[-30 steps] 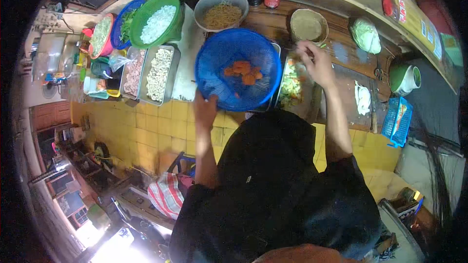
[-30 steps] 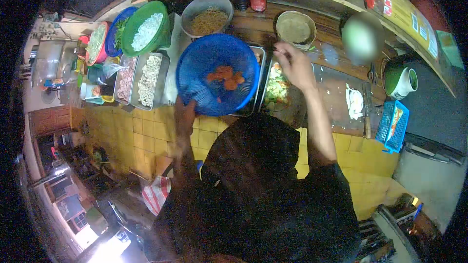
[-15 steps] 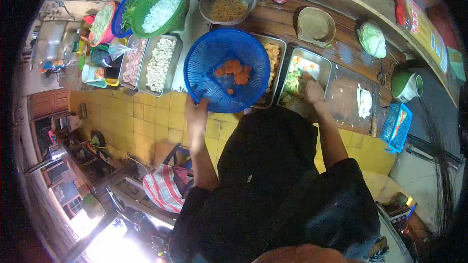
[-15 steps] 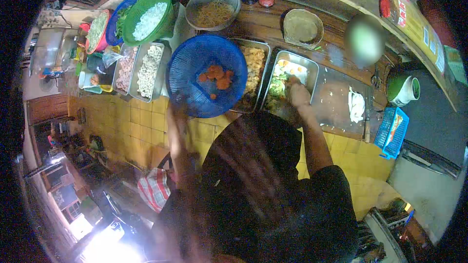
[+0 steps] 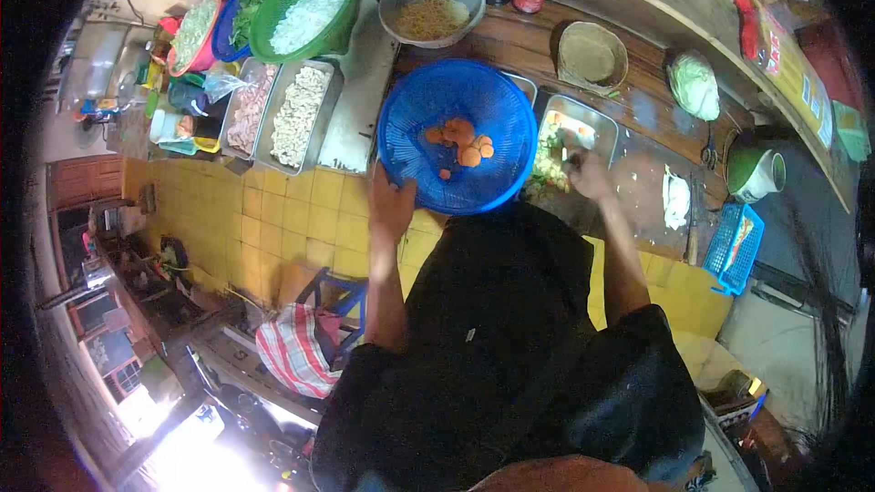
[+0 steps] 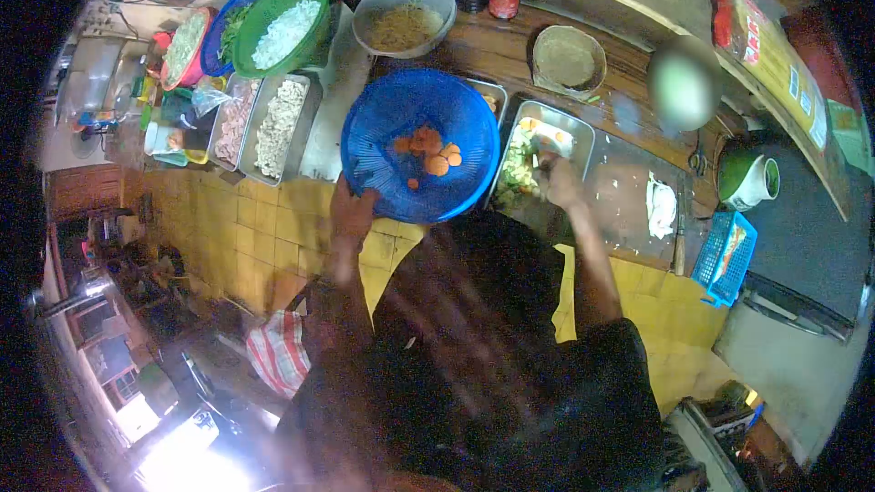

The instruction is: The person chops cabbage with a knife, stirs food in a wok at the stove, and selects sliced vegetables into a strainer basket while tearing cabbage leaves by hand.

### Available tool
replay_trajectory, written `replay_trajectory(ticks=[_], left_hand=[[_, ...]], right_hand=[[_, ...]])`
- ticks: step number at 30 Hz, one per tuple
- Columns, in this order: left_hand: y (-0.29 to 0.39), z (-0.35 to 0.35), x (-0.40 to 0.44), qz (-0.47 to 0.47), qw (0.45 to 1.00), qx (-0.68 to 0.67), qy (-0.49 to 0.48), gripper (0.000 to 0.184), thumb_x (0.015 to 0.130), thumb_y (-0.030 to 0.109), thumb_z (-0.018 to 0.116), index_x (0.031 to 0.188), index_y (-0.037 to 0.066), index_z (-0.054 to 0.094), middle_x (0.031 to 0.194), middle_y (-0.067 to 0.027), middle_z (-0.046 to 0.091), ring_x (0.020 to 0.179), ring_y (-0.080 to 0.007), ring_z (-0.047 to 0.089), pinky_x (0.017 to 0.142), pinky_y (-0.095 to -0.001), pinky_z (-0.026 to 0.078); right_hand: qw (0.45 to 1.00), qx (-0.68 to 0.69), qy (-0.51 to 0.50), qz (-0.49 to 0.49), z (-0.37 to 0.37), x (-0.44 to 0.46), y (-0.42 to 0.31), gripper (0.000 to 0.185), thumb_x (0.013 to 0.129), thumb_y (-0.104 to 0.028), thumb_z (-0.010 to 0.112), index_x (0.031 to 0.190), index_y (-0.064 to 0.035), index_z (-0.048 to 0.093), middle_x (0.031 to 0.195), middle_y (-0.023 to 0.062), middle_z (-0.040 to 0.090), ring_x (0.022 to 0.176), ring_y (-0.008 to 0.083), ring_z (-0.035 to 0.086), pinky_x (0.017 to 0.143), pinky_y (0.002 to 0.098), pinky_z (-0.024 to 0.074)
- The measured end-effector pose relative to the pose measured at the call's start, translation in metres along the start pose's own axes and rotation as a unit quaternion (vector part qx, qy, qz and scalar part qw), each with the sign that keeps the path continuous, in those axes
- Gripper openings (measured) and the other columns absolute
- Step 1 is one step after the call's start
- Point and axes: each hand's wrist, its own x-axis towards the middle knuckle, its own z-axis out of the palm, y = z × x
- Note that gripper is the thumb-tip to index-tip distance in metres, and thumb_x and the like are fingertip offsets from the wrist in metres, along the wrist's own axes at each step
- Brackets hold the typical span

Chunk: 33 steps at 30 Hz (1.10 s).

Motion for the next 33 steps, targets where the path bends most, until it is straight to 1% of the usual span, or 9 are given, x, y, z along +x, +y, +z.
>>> replay_trajectory(ticks=[4, 10, 12, 18, 23, 26, 28, 30, 33], left_hand=[[0.052, -0.003, -0.015, 0.001, 0.999, 0.044, -0.014, 0.061, 0.080, 0.020, 0.059, 0.132, -0.003, 0.040, 0.116, -0.0288, 0.057, 0.106, -0.0421, 0.057, 0.091, -0.0470, 0.045], [0.021, 0.001, -0.004, 0.064, 0.997, 0.036, -0.015, 0.056, 0.079, 0.017, 0.058, 0.129, -0.002, 0.042, 0.109, -0.0261, 0.060, 0.102, -0.0413, 0.058, 0.089, -0.0456, 0.046], [0.024, -0.008, -0.007, 0.030, 0.999, 0.010, -0.019, 0.054, 0.079, 0.017, 0.058, 0.127, -0.003, 0.043, 0.108, -0.0257, 0.060, 0.101, -0.0408, 0.058, 0.089, -0.0452, 0.045], [-0.005, -0.022, -0.009, 0.048, 0.999, -0.008, -0.002, 0.056, 0.079, 0.017, 0.057, 0.128, -0.004, 0.041, 0.108, -0.0256, 0.059, 0.103, -0.0404, 0.058, 0.089, -0.0448, 0.045], [-0.007, -0.012, -0.009, 0.066, 0.992, 0.110, 0.018, 0.062, 0.079, 0.018, 0.058, 0.133, -0.003, 0.037, 0.115, -0.0267, 0.058, 0.109, -0.0415, 0.056, 0.092, -0.0457, 0.044], [0.040, -0.013, -0.018, -0.020, 0.999, 0.020, -0.040, 0.061, 0.080, 0.018, 0.059, 0.133, -0.002, 0.038, 0.116, -0.0261, 0.059, 0.111, -0.0413, 0.055, 0.093, -0.0460, 0.044], [0.050, -0.015, -0.017, -0.020, 0.997, 0.072, -0.036, 0.060, 0.080, 0.019, 0.059, 0.133, -0.002, 0.038, 0.115, -0.0257, 0.059, 0.110, -0.0412, 0.055, 0.095, -0.0453, 0.043], [0.042, -0.014, -0.013, -0.034, 0.997, 0.043, -0.055, 0.059, 0.081, 0.019, 0.058, 0.132, -0.002, 0.040, 0.117, -0.0266, 0.058, 0.110, -0.0418, 0.055, 0.095, -0.0450, 0.043], [0.027, -0.018, -0.009, 0.006, 0.995, 0.097, -0.038, 0.057, 0.080, 0.019, 0.059, 0.130, -0.002, 0.041, 0.116, -0.0268, 0.058, 0.109, -0.0421, 0.055, 0.094, -0.0453, 0.043]], right_hand=[[0.932, 0.359, -0.010, 0.043, -0.113, -0.009, -0.106, 0.024, 0.087, -0.017, 0.061, 0.106, -0.0023, 0.066, 0.100, 0.0120, 0.067, 0.089, 0.0224, 0.063, 0.076, 0.0324, 0.0496], [0.980, 0.197, 0.024, 0.006, -0.071, 0.044, -0.058, 0.024, 0.088, -0.014, 0.055, 0.106, -0.0038, 0.066, 0.103, 0.0160, 0.068, 0.092, 0.0265, 0.066, 0.081, 0.0368, 0.0510], [0.983, -0.112, -0.061, 0.130, -0.011, 0.059, -0.020, 0.024, 0.085, -0.012, 0.052, 0.103, -0.0041, 0.067, 0.102, 0.0186, 0.067, 0.095, 0.0329, 0.065, 0.083, 0.0409, 0.0519], [0.983, -0.121, -0.049, 0.125, 0.013, 0.061, 0.006, 0.023, 0.086, -0.020, 0.057, 0.099, -0.0059, 0.068, 0.100, 0.0223, 0.066, 0.091, 0.0365, 0.065, 0.082, 0.0435, 0.0531], [0.989, 0.119, -0.066, 0.056, -0.104, 0.024, -0.106, 0.028, 0.088, -0.026, 0.060, 0.107, -0.0063, 0.066, 0.101, 0.0213, 0.066, 0.092, 0.0336, 0.066, 0.077, 0.0411, 0.0525], [0.935, 0.352, 0.013, -0.037, -0.112, 0.021, -0.117, 0.028, 0.086, -0.024, 0.062, 0.107, -0.0068, 0.067, 0.092, 0.0201, 0.067, 0.086, 0.0331, 0.065, 0.072, 0.0399, 0.0519], [0.985, 0.145, 0.052, -0.076, -0.081, 0.040, -0.082, 0.024, 0.083, -0.018, 0.062, 0.104, -0.0070, 0.067, 0.087, 0.0202, 0.066, 0.081, 0.0339, 0.065, 0.073, 0.0393, 0.0513], [0.977, -0.081, -0.147, 0.128, -0.036, 0.057, -0.053, 0.029, 0.078, -0.005, 0.058, 0.106, -0.0044, 0.063, 0.107, 0.0196, 0.064, 0.094, 0.0343, 0.063, 0.086, 0.0404, 0.0499], [0.989, -0.136, -0.004, -0.050, 0.057, 0.065, 0.000, 0.021, 0.074, -0.009, 0.059, 0.090, 0.0042, 0.062, 0.098, 0.0206, 0.065, 0.089, 0.0347, 0.065, 0.074, 0.0423, 0.0539]])
